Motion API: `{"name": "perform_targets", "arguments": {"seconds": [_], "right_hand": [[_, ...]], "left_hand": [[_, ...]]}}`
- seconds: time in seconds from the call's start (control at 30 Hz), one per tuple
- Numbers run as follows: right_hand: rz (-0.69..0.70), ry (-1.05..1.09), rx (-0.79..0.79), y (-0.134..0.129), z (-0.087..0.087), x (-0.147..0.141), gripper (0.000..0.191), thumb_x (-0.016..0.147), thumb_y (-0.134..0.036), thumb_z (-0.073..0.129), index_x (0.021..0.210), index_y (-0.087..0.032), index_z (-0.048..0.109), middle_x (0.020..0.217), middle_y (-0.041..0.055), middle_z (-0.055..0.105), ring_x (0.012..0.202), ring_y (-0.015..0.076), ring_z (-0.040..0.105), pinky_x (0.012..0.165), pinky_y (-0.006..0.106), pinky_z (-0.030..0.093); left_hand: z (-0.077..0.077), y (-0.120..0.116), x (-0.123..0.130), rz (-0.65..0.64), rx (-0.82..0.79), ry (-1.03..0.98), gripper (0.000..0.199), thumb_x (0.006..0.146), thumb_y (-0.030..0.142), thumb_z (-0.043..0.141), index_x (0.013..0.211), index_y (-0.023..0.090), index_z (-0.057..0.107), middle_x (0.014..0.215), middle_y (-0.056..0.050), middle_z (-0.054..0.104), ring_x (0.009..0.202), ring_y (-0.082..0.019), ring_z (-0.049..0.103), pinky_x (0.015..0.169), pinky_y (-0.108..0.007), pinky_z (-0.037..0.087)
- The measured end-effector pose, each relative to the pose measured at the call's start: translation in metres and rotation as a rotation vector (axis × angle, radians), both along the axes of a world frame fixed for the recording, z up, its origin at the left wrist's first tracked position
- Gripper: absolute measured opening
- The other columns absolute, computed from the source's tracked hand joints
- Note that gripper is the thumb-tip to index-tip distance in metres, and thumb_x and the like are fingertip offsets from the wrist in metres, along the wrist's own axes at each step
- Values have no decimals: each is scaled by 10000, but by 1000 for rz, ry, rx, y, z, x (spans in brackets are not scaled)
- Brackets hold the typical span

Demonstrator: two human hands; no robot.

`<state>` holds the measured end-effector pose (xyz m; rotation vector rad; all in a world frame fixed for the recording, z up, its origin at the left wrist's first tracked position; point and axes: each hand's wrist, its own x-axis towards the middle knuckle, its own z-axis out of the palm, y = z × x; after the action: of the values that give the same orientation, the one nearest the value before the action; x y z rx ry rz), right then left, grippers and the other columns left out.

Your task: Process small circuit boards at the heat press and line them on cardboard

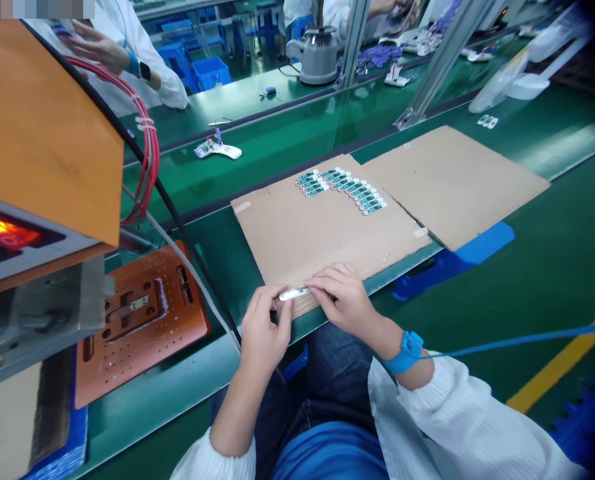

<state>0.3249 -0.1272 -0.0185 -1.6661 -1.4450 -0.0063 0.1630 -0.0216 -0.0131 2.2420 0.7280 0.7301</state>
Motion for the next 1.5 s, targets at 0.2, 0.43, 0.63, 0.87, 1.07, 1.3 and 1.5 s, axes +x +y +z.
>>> {"name": "perform_targets", "arguments": {"seconds": [0.2, 0.43, 0.63, 0.87, 1.07, 1.3, 1.5], "right_hand": [[95, 102, -25, -3, 16, -16, 193, 955, -137, 583, 1064, -231, 711, 940, 29, 741, 872, 202, 598, 792, 381, 432], [131, 208, -53, 0, 19, -12, 155, 941, -158, 626, 993, -248, 741, 924, 17, 739, 878, 194, 612, 812, 380, 456], [55, 129, -65, 4, 8, 1, 176, 932, -143, 616, 1003, -232, 750, 960, 45, 738, 905, 223, 604, 809, 409, 464], [100, 58, -85, 6, 5, -6, 196, 914, -98, 627, 999, -229, 745, 969, 24, 757, 884, 219, 586, 817, 422, 445], [98, 30, -104, 7, 5, -6, 183, 917, -108, 631, 972, -237, 749, 972, 24, 764, 891, 224, 583, 826, 421, 440], [107, 11, -91, 6, 3, -7, 193, 921, -103, 616, 966, -234, 750, 963, 27, 761, 896, 226, 578, 831, 428, 439], [108, -39, -100, 6, 1, -8, 203, 924, -107, 601, 958, -241, 749, 959, 29, 756, 888, 223, 575, 824, 433, 436]], "left_hand": [[2, 1, -4, -83, 0, -122, 104, 928, 136, 590, 951, 214, 655, 901, -19, 656, 817, -139, 611, 709, -243, 494], [0, 1, -5, -51, 44, -171, 116, 921, 139, 592, 955, 225, 662, 955, -31, 665, 856, -156, 639, 738, -264, 521], [-1, 0, -4, 35, 52, 47, 277, 889, 140, 563, 1154, 217, 588, 1047, -61, 698, 920, -221, 621, 815, -368, 526], [-2, 1, -2, 43, 17, 97, 262, 911, 178, 537, 1165, 222, 581, 998, -43, 704, 851, -206, 610, 787, -360, 522], [-3, 1, -3, 36, -14, 98, 267, 923, 184, 529, 1182, 222, 581, 1016, -45, 709, 887, -211, 612, 814, -367, 516], [-3, 1, -3, 38, -25, 105, 254, 930, 185, 522, 1173, 221, 586, 1018, -56, 709, 901, -220, 624, 817, -370, 518], [-4, 1, -3, 24, -9, 96, 217, 938, 194, 531, 1141, 215, 607, 1006, -61, 696, 909, -224, 626, 814, -370, 515]]}}
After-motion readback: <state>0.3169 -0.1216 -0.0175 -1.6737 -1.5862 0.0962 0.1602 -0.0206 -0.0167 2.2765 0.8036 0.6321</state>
